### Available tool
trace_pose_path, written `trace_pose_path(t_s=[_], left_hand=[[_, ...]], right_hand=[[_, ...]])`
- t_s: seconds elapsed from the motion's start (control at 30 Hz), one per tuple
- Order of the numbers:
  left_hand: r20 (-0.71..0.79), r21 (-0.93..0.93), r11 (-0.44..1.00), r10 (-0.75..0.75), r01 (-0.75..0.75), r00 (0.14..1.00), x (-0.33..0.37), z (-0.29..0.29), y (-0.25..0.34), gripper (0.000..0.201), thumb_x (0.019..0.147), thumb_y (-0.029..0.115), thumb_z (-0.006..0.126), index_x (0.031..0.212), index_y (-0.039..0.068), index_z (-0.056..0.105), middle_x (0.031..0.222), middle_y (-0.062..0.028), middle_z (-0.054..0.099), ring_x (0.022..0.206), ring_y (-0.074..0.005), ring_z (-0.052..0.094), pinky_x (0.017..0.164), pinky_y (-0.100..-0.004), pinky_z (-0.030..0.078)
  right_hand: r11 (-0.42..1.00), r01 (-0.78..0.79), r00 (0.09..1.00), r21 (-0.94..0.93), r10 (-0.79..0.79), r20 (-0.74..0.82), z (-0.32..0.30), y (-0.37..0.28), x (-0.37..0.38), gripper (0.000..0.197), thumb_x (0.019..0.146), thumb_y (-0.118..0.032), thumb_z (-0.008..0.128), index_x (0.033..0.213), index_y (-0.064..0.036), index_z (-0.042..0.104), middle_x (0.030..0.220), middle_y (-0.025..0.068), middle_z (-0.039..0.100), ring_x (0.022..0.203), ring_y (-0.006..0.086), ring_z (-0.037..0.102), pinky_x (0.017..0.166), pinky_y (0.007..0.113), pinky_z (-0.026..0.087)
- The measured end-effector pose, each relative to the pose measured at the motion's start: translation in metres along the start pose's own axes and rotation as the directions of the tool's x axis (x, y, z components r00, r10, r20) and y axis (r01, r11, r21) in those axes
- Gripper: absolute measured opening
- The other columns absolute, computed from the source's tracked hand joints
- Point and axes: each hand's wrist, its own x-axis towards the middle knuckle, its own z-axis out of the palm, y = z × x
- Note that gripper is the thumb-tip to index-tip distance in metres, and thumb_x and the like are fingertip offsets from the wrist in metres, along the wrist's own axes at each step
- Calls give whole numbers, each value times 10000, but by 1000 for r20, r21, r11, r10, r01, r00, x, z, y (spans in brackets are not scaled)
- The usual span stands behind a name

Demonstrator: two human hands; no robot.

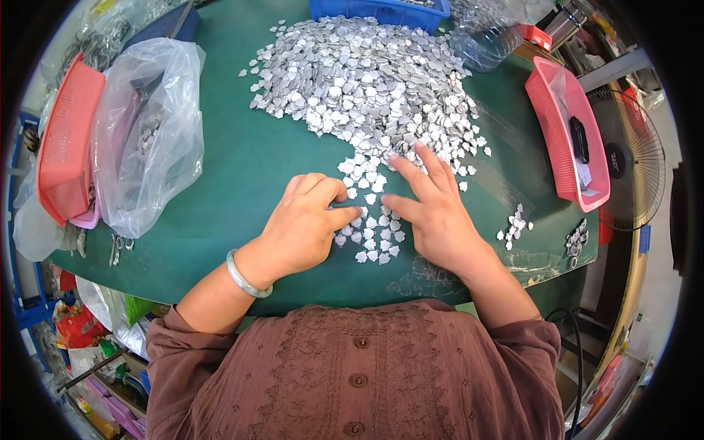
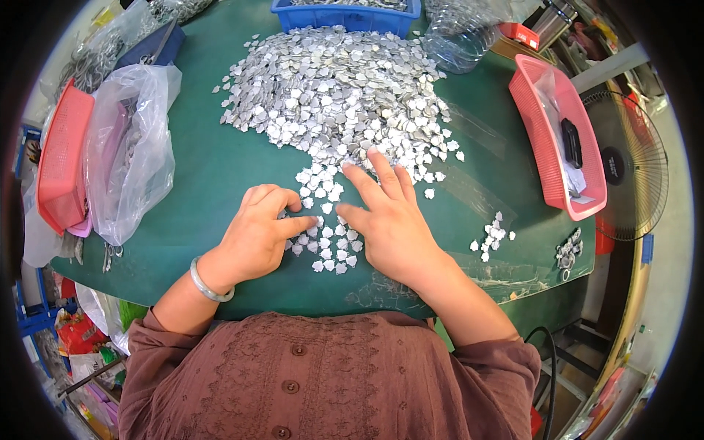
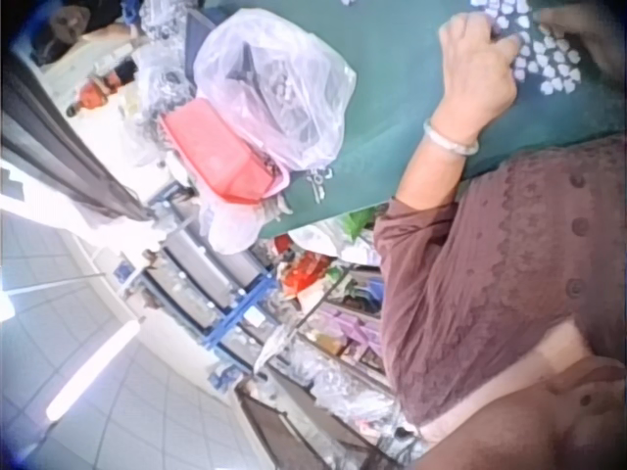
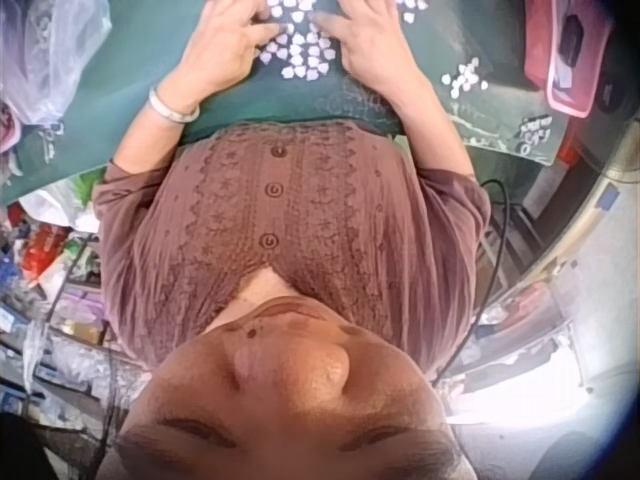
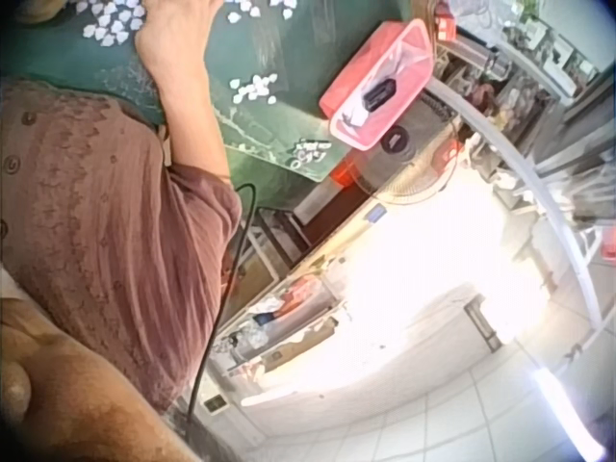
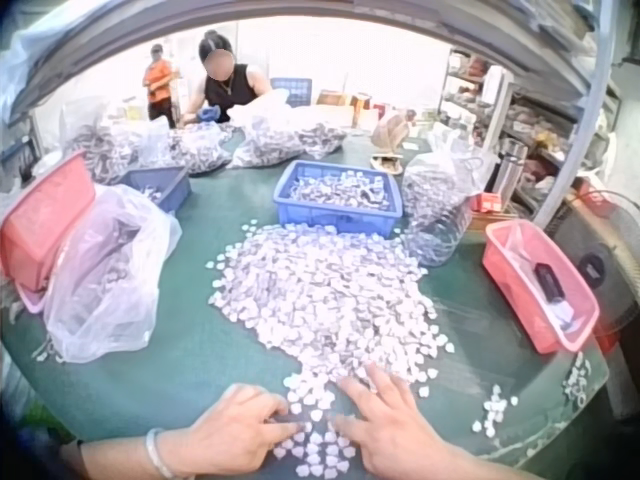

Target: The person sorts small clover-shaped metal pieces on a green table by hand, gathers them into a group, places them into a pink plastic container, and then pours the pieces into a clear plastic bag.

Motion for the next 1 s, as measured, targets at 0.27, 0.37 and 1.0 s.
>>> trace_pose_path(t_s=[0.27,0.37,1.0], left_hand=[[-82,6,998,-54,55,995,1,-7,-9,307,680,-49,582,916,83,725,938,-66,568,914,-255,524,850,-374,405],[-92,29,997,-68,71,993,4,-5,-8,306,688,-54,578,922,78,723,937,-62,570,910,-254,524,850,-369,404],[-6,76,995,-64,65,998,11,4,-3,428,713,-56,554,1069,125,710,1021,-84,547,976,-275,508,885,-374,401]], right_hand=[[999,15,999,-44,-12,52,2,-5,2,404,725,14,605,1097,-120,686,1435,136,392,1394,417,239,1112,600,207],[999,8,999,-50,-6,38,1,-4,3,389,737,10,599,1092,-122,689,1441,133,384,1397,418,232,1110,605,206],[993,-16,1000,-120,18,11,-5,1,11,354,753,-9,580,1072,-110,692,1440,145,395,1403,406,232,1114,610,186]])
